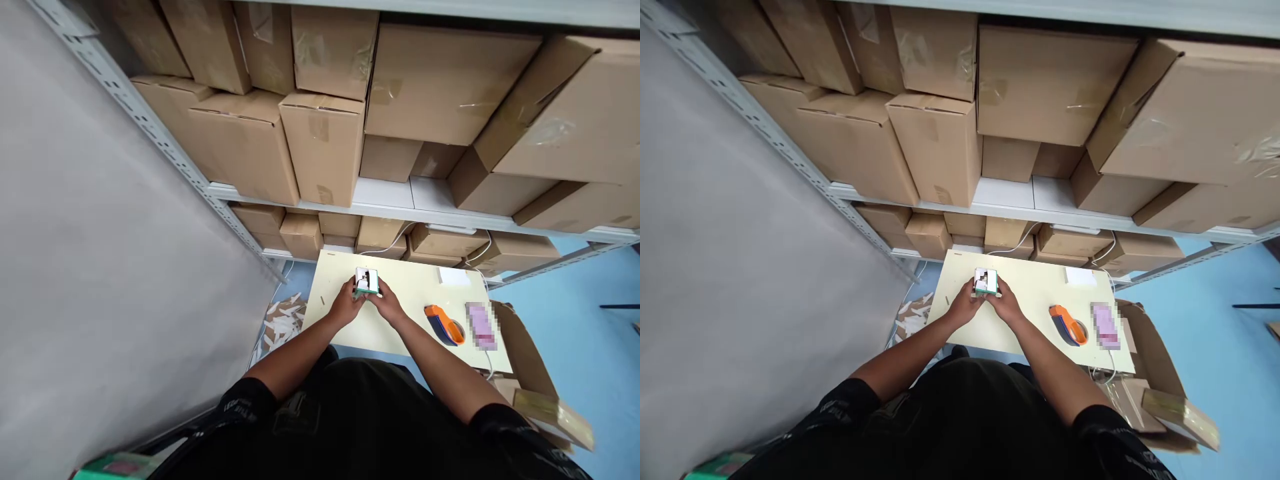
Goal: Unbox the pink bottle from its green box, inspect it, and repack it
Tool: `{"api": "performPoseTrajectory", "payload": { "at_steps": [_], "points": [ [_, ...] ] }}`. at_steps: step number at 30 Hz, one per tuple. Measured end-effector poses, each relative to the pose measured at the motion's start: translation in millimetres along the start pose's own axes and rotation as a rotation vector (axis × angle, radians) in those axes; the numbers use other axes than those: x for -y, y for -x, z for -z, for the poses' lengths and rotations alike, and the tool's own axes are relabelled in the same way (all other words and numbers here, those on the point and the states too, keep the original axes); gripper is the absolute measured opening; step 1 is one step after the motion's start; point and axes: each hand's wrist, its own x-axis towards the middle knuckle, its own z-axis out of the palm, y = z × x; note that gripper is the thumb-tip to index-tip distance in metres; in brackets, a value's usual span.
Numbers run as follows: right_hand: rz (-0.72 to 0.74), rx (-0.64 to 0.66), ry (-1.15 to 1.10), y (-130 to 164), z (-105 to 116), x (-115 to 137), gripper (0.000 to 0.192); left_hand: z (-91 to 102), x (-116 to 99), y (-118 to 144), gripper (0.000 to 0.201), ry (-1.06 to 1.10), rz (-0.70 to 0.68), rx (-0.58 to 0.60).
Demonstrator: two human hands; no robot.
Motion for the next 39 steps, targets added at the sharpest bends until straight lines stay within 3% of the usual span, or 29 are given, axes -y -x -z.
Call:
{"api": "performPoseTrajectory", "payload": {
  "at_steps": [5,10,13,18,21,26,32,39],
  "points": [
    [-0.102,0.001,-0.033,-35,-7,-19,0.077,-1.3,22,-34,0.061,0.116,0.046,0.128],
    [-0.073,0.060,-0.031,-53,4,-37,0.073,-11.0,30,-45,0.078,0.131,0.145,0.135],
    [-0.061,0.061,-0.002,-50,13,-38,0.073,-9.4,19,-47,0.071,0.150,0.154,0.084],
    [-0.090,-0.103,0.160,-47,17,-23,0.082,-1.4,-17,-66,0.057,-0.072,0.183,-0.110],
    [-0.075,-0.121,0.270,-55,14,-9,0.081,3.4,-35,-82,0.049,-0.212,0.198,-0.104],
    [-0.061,-0.123,0.391,-65,16,7,0.076,15.6,-40,-91,0.038,-0.308,0.077,-0.080],
    [-0.186,-0.110,0.059,-60,25,-3,0.054,24.5,-29,-81,0.034,-0.396,-0.163,0.016],
    [-0.191,-0.150,0.052,-59,27,-12,0.053,33.9,-18,-86,0.017,-0.300,-0.123,0.095]
  ]
}}
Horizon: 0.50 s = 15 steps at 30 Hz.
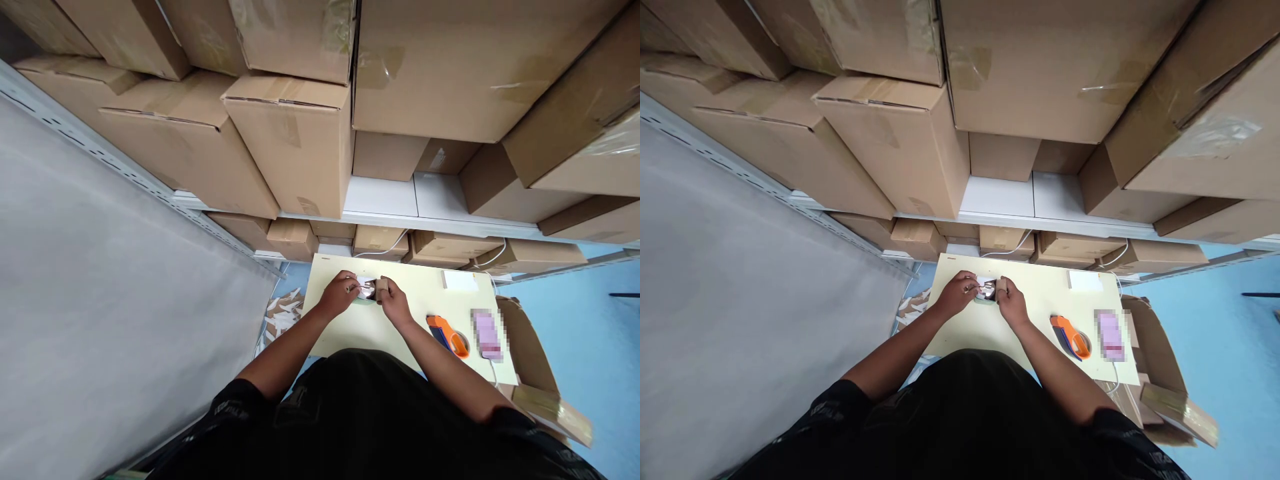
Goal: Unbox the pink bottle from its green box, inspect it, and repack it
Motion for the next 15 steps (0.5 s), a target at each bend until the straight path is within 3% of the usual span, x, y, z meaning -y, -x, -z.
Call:
{"api": "performPoseTrajectory", "payload": {
  "at_steps": [4,9,15],
  "points": [
    [-0.033,-0.014,-0.009,0,-1,1,0.054,5.9,7,4,0.014,-0.002,-0.045,0.132],
    [0.048,-0.041,0.115,6,-3,6,0.058,9.5,1,10,0.063,0.016,-0.044,0.147],
    [0.436,-0.068,0.534,17,3,28,0.046,7.1,1,9,0.098,0.116,-0.024,0.157]
  ]
}}
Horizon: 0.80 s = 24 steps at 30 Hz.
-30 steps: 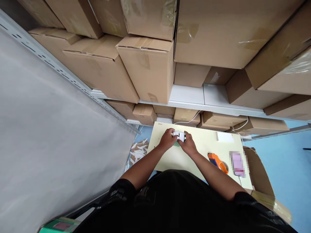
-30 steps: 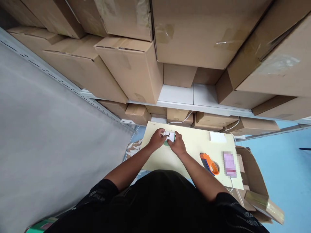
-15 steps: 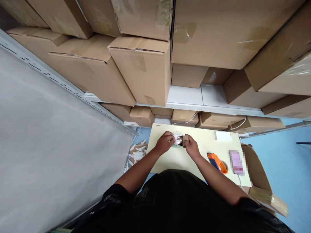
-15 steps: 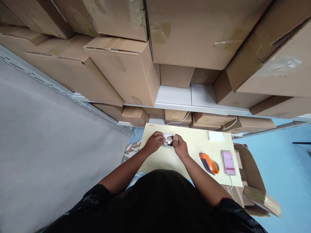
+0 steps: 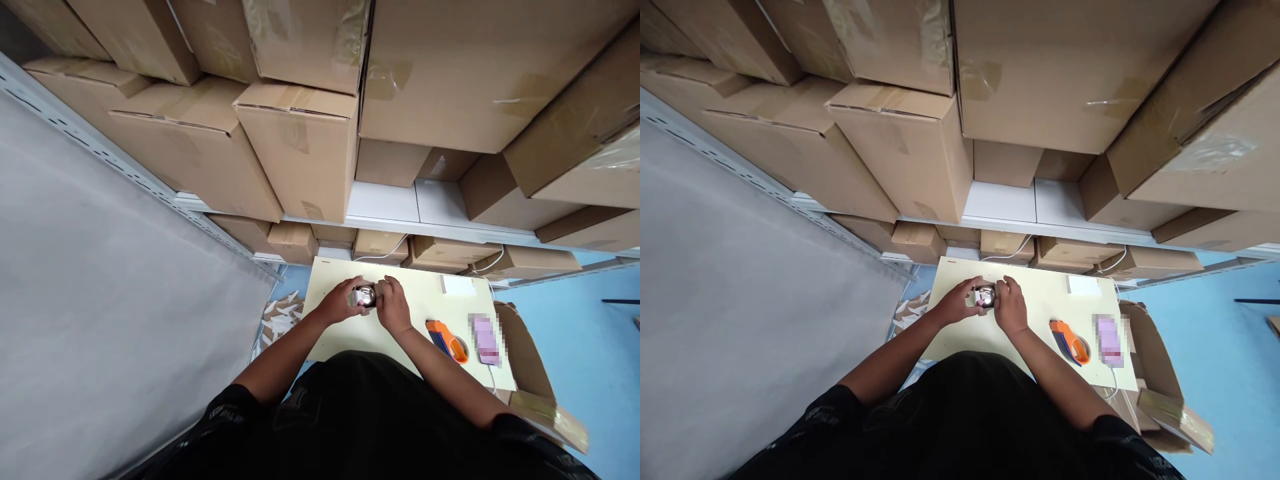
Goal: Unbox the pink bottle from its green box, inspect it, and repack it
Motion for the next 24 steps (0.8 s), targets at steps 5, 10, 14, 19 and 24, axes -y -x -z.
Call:
{"api": "performPoseTrajectory", "payload": {
  "at_steps": [5,10,14,19,24],
  "points": [
    [0.247,0.283,0.302,-21,21,25,0.032,-2.1,17,-1,0.105,0.037,-0.028,0.002],
    [0.239,0.427,0.460,-48,25,50,0.038,-2.6,24,0,0.099,0.078,-0.063,0.035],
    [0.177,0.425,0.496,-54,14,53,0.033,-4.2,23,3,0.101,0.082,-0.032,0.038],
    [0.116,0.448,0.506,-53,3,41,0.043,-10.6,28,4,0.105,0.111,-0.011,0.012],
    [0.173,0.465,0.520,-53,5,41,0.039,-13.4,36,2,0.107,0.095,-0.010,0.011]
  ]
}}
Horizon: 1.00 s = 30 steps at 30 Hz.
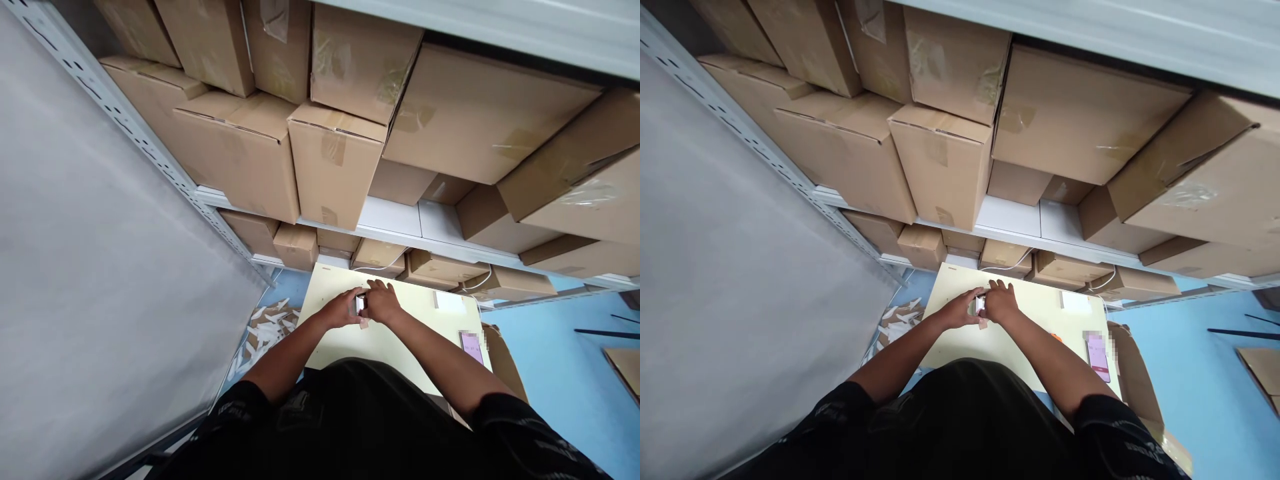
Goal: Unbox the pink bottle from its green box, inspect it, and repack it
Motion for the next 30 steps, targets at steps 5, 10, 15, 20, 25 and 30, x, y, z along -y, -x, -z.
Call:
{"api": "performPoseTrajectory", "payload": {
  "at_steps": [5,10,15,20,25,30],
  "points": [
    [0.080,-0.080,-0.024,14,7,1,0.048,-0.9,-8,3,0.101,-0.093,-0.008,-0.015],
    [0.120,-0.292,-0.146,30,30,-2,0.037,-0.2,-20,4,0.094,-0.139,0.029,-0.058],
    [0.026,-0.468,-0.384,48,77,-18,0.022,2.5,-23,3,0.092,-0.078,-0.007,-0.086],
    [0.001,-0.565,-0.522,66,126,-35,0.026,9.3,-44,8,0.095,-0.117,-0.001,-0.110],
    [0.057,-0.640,-0.645,70,164,-40,0.027,21.5,-103,9,0.100,-0.100,-0.145,-0.183],
    [-0.031,-0.674,-0.990,61,170,-28,0.040,15.5,-156,1,0.098,0.099,-0.044,-0.277]
  ]
}}
